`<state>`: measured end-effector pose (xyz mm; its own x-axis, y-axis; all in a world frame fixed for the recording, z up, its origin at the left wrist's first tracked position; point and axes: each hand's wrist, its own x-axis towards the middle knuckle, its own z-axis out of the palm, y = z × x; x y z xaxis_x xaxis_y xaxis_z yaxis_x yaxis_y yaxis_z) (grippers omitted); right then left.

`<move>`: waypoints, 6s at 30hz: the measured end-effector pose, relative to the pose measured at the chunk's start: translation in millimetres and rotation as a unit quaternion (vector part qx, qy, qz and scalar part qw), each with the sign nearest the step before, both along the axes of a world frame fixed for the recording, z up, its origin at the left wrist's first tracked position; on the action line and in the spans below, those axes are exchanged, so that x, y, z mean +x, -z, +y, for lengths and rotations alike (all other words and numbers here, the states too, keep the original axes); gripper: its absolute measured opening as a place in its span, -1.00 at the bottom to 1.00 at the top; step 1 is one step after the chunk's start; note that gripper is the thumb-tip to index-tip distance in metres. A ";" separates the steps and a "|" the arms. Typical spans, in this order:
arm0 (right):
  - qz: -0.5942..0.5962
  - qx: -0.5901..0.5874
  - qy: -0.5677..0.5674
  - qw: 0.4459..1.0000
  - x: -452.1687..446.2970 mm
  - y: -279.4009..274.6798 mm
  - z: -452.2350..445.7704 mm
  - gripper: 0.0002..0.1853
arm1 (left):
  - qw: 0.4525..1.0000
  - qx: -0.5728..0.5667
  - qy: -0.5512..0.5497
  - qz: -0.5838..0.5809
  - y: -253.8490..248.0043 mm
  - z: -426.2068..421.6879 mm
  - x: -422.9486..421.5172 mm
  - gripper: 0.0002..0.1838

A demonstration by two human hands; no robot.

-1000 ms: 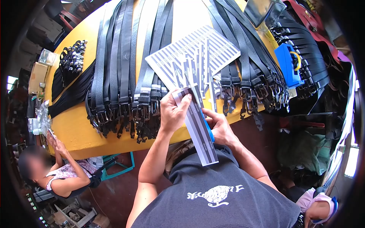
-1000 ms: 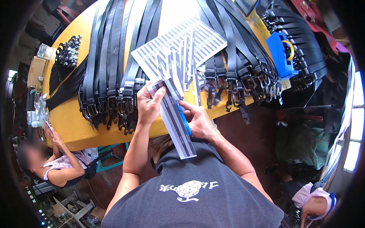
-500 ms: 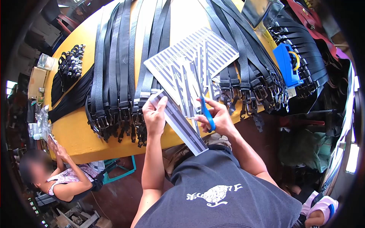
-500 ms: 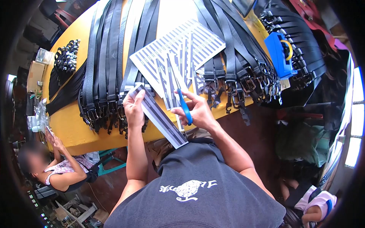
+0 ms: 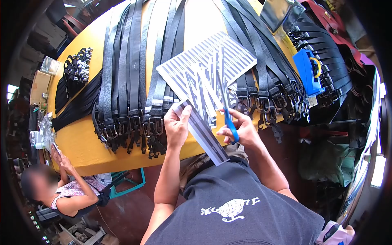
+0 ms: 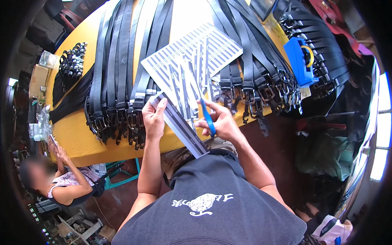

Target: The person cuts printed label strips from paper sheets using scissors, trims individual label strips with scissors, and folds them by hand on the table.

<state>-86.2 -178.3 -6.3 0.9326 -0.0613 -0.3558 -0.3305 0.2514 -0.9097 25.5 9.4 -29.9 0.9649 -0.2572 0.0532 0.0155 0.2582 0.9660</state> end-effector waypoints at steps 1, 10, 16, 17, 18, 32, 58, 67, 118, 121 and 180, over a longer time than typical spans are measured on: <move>0.006 0.009 -0.012 1.000 -0.5 0.7 2.8 -0.29 | 1.000 -0.001 -0.005 -0.008 -0.6 -3.2 1.0 -0.90; -0.027 0.010 0.066 0.997 6.7 9.1 24.0 -0.34 | 0.995 0.005 0.097 0.015 0.2 -1.6 -20.9 -0.82; -0.078 0.005 0.127 0.989 24.6 6.5 23.0 -0.33 | 0.981 0.032 0.181 0.067 5.9 5.1 -47.0 -0.77; -0.079 -0.003 0.114 0.990 24.5 5.6 23.2 -0.31 | 0.984 0.032 0.163 0.061 4.5 5.6 -44.1 -0.77; -0.083 -0.012 0.100 0.991 24.8 5.1 22.2 -0.30 | 0.987 0.031 0.146 0.052 3.7 5.6 -39.2 -0.78; 0.008 0.035 -0.069 0.997 -29.4 14.9 44.1 -0.21 | 0.997 0.006 0.083 -0.003 -38.7 11.7 -2.6 -0.82; -0.037 -0.091 -0.141 0.985 -12.3 -9.5 50.7 -0.29 | 0.990 0.068 0.123 -0.018 -36.6 13.2 -5.6 -0.80; -0.062 -0.090 -0.144 0.984 -11.0 -16.0 53.6 -0.28 | 0.989 0.072 0.127 -0.009 -47.0 12.2 -10.4 -0.80; -0.036 -0.020 -0.118 0.992 -11.1 -9.1 50.9 -0.26 | 0.993 0.044 0.110 -0.023 -51.2 8.3 -16.2 -0.83; -0.039 -0.006 -0.106 0.994 -10.8 -10.4 52.8 -0.27 | 0.993 0.042 0.110 -0.025 -50.8 8.0 -16.1 -0.83; 0.019 -0.027 -0.116 0.993 -14.5 1.3 44.2 -0.37 | 0.989 0.087 0.092 -0.080 -47.9 10.5 -11.3 -0.82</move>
<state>-100.7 -134.1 -7.6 0.9100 0.1328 -0.3927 -0.4077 0.1158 -0.9057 14.2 20.0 18.0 0.8834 -0.4469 0.1408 -0.1096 0.0950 0.9894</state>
